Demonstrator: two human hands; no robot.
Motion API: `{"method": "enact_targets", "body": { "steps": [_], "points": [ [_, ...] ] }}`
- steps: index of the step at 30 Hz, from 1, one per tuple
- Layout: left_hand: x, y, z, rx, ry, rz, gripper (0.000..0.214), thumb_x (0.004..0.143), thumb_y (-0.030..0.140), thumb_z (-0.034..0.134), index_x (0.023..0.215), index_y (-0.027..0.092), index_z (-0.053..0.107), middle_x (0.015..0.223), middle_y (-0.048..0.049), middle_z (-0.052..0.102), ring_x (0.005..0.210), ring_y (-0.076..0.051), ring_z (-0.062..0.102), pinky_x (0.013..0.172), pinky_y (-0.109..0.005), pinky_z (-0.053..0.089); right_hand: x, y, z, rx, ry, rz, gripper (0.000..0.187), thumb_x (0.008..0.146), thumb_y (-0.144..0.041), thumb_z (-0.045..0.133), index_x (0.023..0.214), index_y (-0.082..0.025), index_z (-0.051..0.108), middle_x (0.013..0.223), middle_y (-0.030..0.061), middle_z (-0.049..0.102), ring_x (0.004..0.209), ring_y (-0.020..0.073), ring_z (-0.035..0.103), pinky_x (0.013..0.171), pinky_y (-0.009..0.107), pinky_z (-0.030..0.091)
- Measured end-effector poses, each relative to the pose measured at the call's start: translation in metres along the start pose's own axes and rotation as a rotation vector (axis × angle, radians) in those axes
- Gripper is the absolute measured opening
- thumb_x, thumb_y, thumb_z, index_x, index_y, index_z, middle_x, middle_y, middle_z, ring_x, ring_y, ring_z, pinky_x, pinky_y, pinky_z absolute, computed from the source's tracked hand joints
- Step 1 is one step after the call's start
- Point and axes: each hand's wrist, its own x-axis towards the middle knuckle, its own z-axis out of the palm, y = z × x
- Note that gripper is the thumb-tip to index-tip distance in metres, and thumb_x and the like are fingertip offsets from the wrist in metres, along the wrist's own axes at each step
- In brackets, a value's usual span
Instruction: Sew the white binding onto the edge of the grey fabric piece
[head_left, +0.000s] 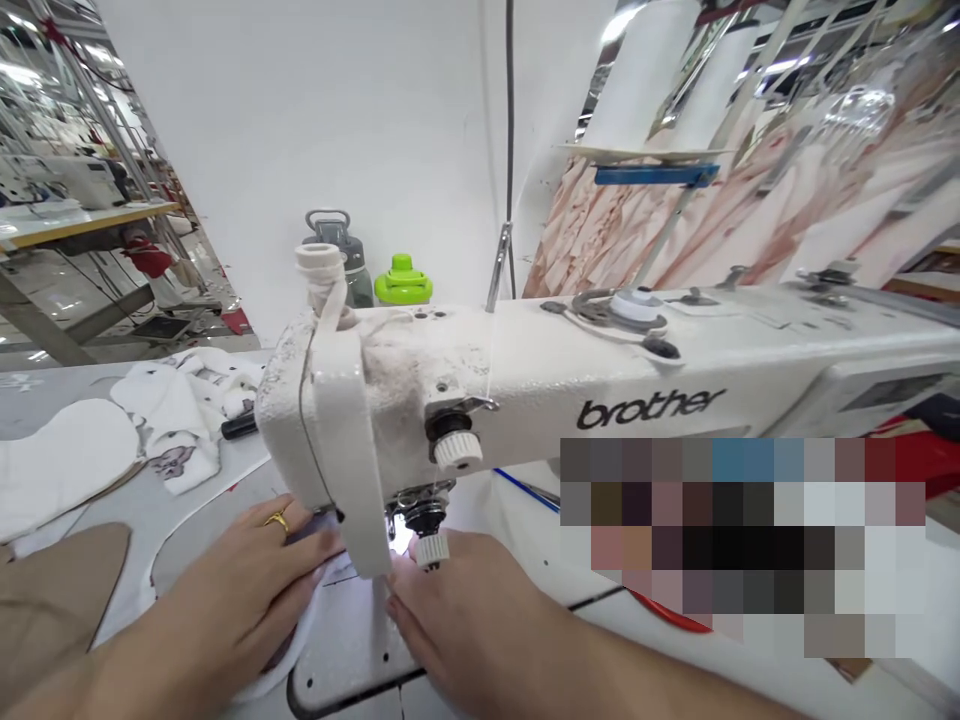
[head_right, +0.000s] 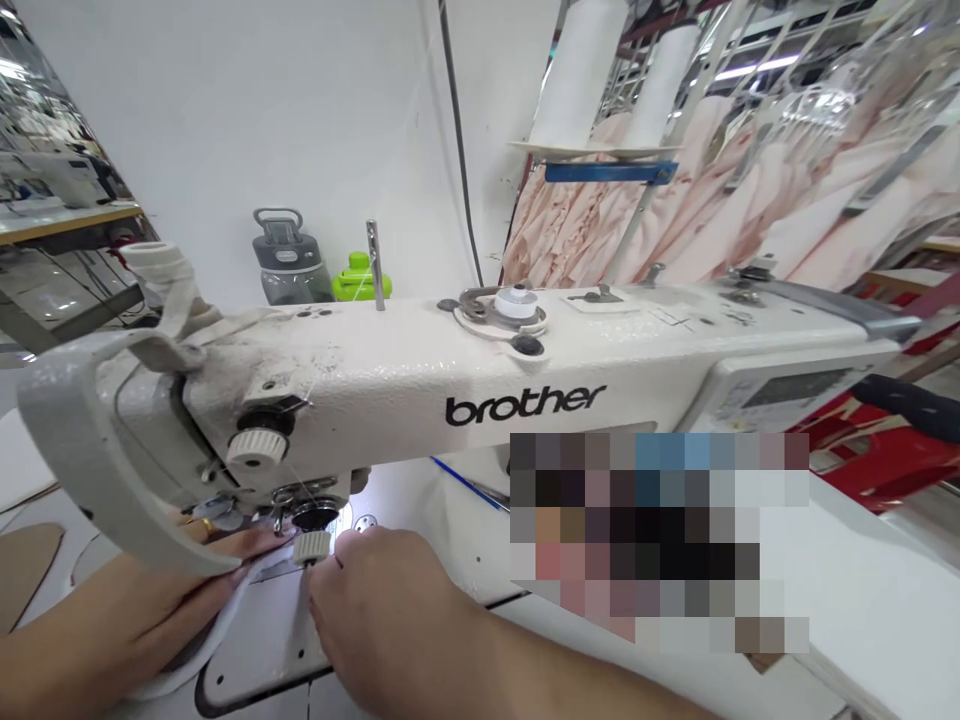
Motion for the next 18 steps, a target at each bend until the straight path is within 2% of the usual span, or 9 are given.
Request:
{"method": "enact_targets", "body": {
  "steps": [4,10,15,18],
  "points": [
    [0.01,0.01,-0.006,-0.013,0.078,-0.068,0.035,0.097,0.036,0.037,0.11,0.031,0.069,0.102,-0.0013,0.076,0.092,-0.021,0.069,0.09,-0.031,0.054,-0.003,0.002,0.003,0.018,0.066,0.013,0.011,0.092,-0.018,0.059,0.099,-0.015,0.066,0.075,0.0073,0.069,0.066,0.0213,0.063,0.047,0.028,0.042],
    [0.02,0.028,0.0,0.022,0.135,-0.11,0.038,0.095,0.05,0.04,0.113,0.032,0.068,0.101,-0.0028,0.075,0.102,-0.024,0.068,0.097,-0.036,0.053,-0.003,0.003,0.005,0.025,0.106,-0.004,0.006,0.092,-0.022,0.059,0.092,-0.018,0.063,0.074,0.0059,0.068,0.066,0.0218,0.063,0.05,0.03,0.043],
    [0.006,0.03,0.005,0.063,0.123,-0.141,0.035,0.095,0.048,0.042,0.112,0.033,0.069,0.104,-0.003,0.075,0.102,-0.023,0.068,0.094,-0.035,0.054,-0.001,0.001,0.002,-0.016,0.058,-0.019,0.005,0.09,-0.018,0.06,0.089,-0.017,0.064,0.073,0.0055,0.067,0.062,0.0202,0.061,0.049,0.029,0.041],
    [0.001,0.028,0.002,0.156,0.091,-0.076,0.03,0.094,0.043,0.046,0.107,0.031,0.071,0.103,-0.0038,0.075,0.095,-0.023,0.07,0.082,-0.035,0.058,0.0,0.001,0.003,-0.013,0.078,-0.016,0.011,0.094,-0.02,0.056,0.095,-0.016,0.065,0.077,0.0067,0.068,0.062,0.02,0.061,0.05,0.029,0.042]
  ]
}}
